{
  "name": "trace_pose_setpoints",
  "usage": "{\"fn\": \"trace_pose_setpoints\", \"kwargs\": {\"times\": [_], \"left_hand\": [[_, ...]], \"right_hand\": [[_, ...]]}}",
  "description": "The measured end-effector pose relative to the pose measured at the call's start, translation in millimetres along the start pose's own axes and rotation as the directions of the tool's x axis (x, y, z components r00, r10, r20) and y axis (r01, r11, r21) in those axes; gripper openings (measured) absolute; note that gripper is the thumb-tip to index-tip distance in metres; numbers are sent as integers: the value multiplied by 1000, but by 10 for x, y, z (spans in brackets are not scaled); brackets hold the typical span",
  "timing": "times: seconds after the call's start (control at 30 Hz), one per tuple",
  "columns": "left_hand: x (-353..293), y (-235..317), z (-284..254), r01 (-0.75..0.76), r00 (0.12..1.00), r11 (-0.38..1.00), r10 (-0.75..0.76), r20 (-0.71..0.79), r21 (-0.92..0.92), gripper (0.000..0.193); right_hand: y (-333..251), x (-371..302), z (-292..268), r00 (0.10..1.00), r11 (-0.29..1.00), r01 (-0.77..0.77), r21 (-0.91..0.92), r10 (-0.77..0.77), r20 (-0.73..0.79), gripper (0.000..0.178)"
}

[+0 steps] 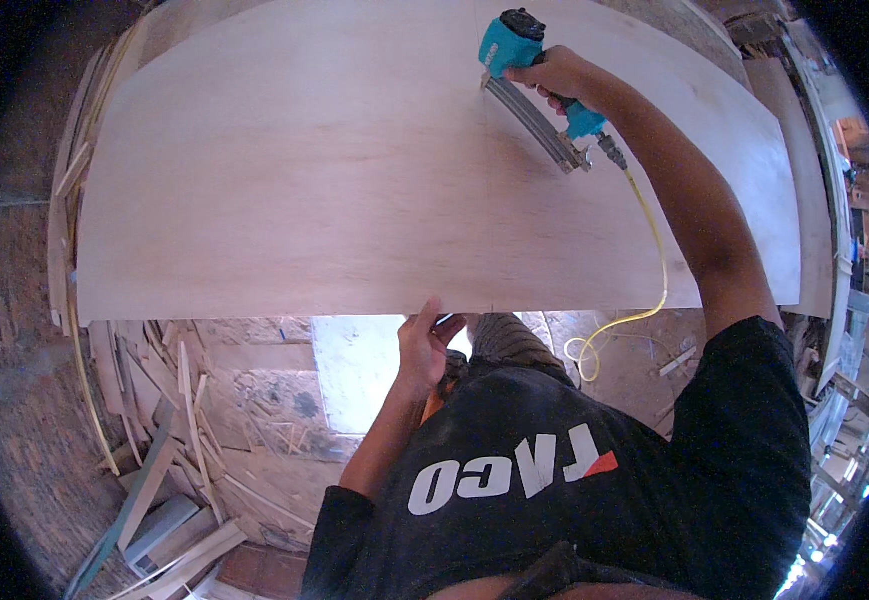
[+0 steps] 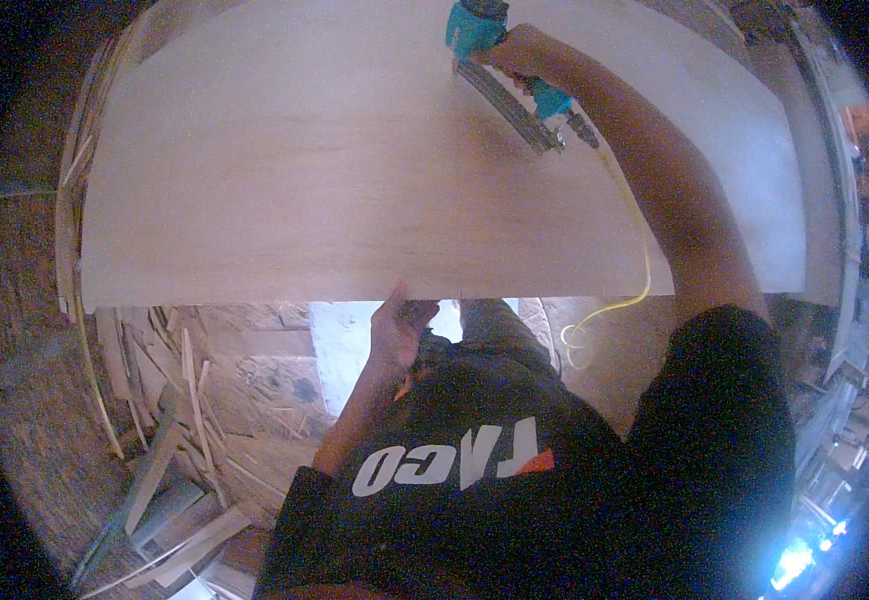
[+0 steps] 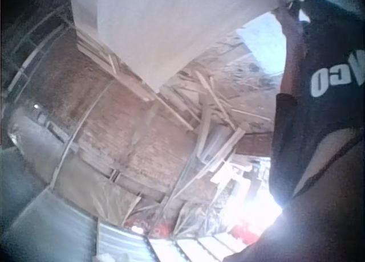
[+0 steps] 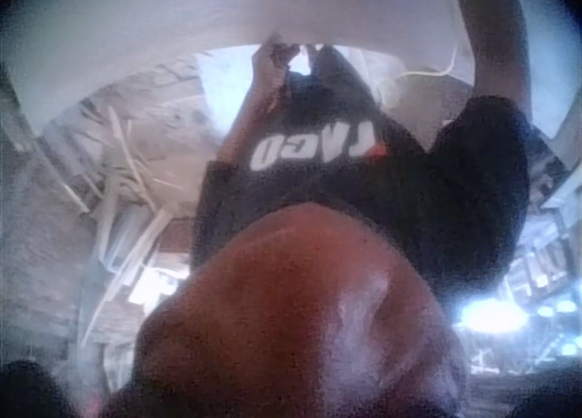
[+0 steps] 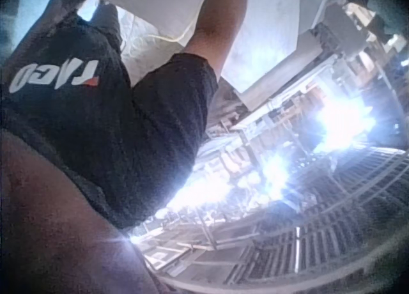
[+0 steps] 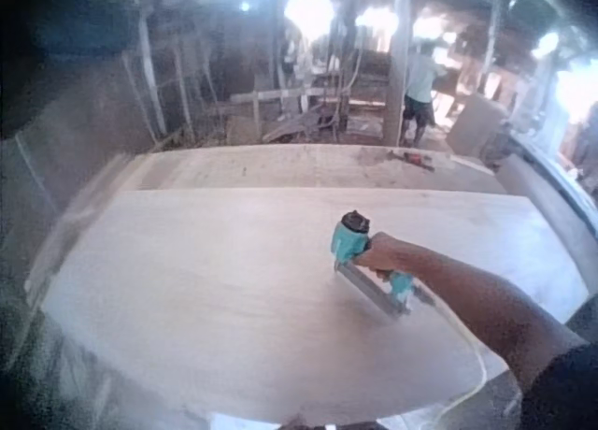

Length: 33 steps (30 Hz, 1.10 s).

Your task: The person uses a pneumatic nail gun to attach a thin wooden strip to the edge of a large plywood panel, then flips the panel and continues nailing along the perimeter. The person also uses a tape measure briefly before resuming nailing.

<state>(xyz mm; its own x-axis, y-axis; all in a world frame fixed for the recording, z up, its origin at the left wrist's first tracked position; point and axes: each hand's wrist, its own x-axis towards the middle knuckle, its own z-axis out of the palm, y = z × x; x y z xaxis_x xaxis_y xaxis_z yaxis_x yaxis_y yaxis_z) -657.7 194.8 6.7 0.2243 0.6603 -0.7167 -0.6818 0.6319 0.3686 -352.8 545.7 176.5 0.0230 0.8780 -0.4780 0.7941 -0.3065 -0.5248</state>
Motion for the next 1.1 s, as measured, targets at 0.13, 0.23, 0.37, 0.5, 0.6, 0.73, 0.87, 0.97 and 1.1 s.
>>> {"fn": "trace_pose_setpoints", "kwargs": {"times": [0.13,0.23,0.37,0.5,0.6,0.73,0.87,0.97,1.1], "left_hand": [[-401,328,186,-76,984,994,63,164,75,30],[-571,572,496,-136,961,979,94,261,149,25],[-534,661,547,-302,916,903,186,355,307,28],[-606,953,1011,-455,843,874,360,399,171,24],[-678,1234,1411,-569,778,813,484,401,123,26],[-883,1649,2234,-747,647,646,652,396,158,34],[-668,2358,2943,-881,468,451,781,413,144,37],[-580,2944,3285,-877,467,473,797,382,86,35],[-666,3577,3488,-826,545,556,744,387,94,33]], "right_hand": [[-53,-905,-243,986,998,15,53,-5,-169,58],[165,-2088,-742,954,998,-28,-60,9,-301,54],[488,-3741,-925,725,997,-62,54,82,-683,44],[1238,-5059,-822,446,947,-313,72,214,-869,45],[2021,-5697,-440,250,883,-431,187,315,-916,47],[2858,-6182,124,239,747,-526,405,587,-773,46],[3900,-6127,738,258,652,-542,530,730,-633,43],[4593,-5982,826,305,597,-570,565,792,-528,41],[4655,-5849,491,408,584,-523,621,811,-419,44]]}}
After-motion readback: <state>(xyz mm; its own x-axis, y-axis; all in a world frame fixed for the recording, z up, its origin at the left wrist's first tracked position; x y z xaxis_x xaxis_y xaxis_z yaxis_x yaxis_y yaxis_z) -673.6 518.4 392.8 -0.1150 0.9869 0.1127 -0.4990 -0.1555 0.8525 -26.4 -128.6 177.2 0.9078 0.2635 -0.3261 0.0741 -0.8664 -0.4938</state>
